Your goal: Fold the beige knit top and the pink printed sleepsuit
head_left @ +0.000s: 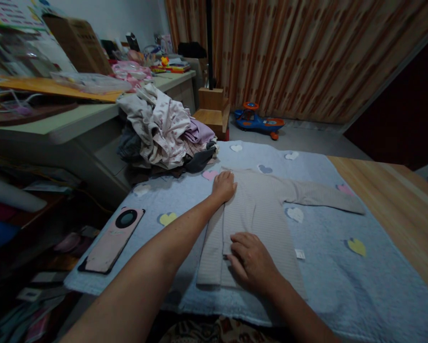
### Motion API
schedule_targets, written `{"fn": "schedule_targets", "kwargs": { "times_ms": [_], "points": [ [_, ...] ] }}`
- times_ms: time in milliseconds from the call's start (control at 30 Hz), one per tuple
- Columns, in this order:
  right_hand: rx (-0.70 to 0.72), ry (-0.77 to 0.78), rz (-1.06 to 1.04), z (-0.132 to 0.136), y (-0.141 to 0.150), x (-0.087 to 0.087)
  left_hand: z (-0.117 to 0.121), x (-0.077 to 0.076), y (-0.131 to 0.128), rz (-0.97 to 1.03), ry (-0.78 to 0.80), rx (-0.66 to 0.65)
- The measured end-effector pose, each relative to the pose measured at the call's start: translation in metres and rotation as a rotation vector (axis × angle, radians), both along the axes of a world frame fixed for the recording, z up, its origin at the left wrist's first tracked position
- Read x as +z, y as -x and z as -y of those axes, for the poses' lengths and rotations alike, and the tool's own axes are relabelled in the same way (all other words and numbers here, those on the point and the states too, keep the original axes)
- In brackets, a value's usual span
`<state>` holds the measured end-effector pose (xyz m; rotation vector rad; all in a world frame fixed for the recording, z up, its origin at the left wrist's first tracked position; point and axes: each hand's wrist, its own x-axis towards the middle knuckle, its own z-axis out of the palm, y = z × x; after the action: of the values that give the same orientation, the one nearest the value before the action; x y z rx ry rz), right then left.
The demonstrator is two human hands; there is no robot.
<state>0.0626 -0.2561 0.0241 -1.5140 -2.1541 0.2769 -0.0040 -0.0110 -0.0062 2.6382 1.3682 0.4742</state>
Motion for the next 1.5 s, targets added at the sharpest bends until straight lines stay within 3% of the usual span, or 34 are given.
{"fn": "schedule_targets", "kwargs": {
  "times_ms": [100, 200, 333, 467, 567, 733, 1000, 1200, 1367, 1500],
  "points": [
    [-0.002, 0.087, 0.001, -0.009, -0.005, 0.012, 0.005, 0.004, 0.000, -0.021, -0.030, -0.085],
    [-0.086, 0.042, 0.011, -0.031, -0.015, 0.014, 0.011, 0.004, 0.001, -0.060, -0.006, -0.205],
    [-0.289, -0.033, 0.056, -0.070, -0.027, 0.000, 0.016, -0.001, 0.004, -0.072, 0.030, -0.253],
    [-0.411, 0.077, 0.214, -0.096, -0.028, -0.021, 0.011, -0.002, 0.005, -0.083, 0.054, -0.245],
    [-0.416, 0.131, 0.263, -0.101, -0.027, -0.033, 0.000, 0.000, 0.003, -0.104, 0.075, -0.200],
    [-0.410, 0.175, 0.298, -0.097, -0.028, -0.036, -0.014, -0.005, 0.002, -0.104, 0.075, -0.136],
    [-0.385, 0.225, 0.323, -0.084, -0.014, -0.023, -0.015, -0.015, 0.003, -0.092, 0.075, -0.079],
    [-0.233, 0.219, 0.294, -0.049, 0.006, -0.022, -0.014, -0.012, 0.002, -0.108, 0.088, -0.070],
    [-0.149, 0.197, 0.286, -0.015, 0.003, -0.029, -0.013, -0.008, 0.002, -0.125, 0.092, -0.065],
    [-0.118, 0.196, 0.272, -0.002, -0.002, -0.023, -0.001, 0.001, 0.002, -0.133, 0.077, -0.069]
  ]
}}
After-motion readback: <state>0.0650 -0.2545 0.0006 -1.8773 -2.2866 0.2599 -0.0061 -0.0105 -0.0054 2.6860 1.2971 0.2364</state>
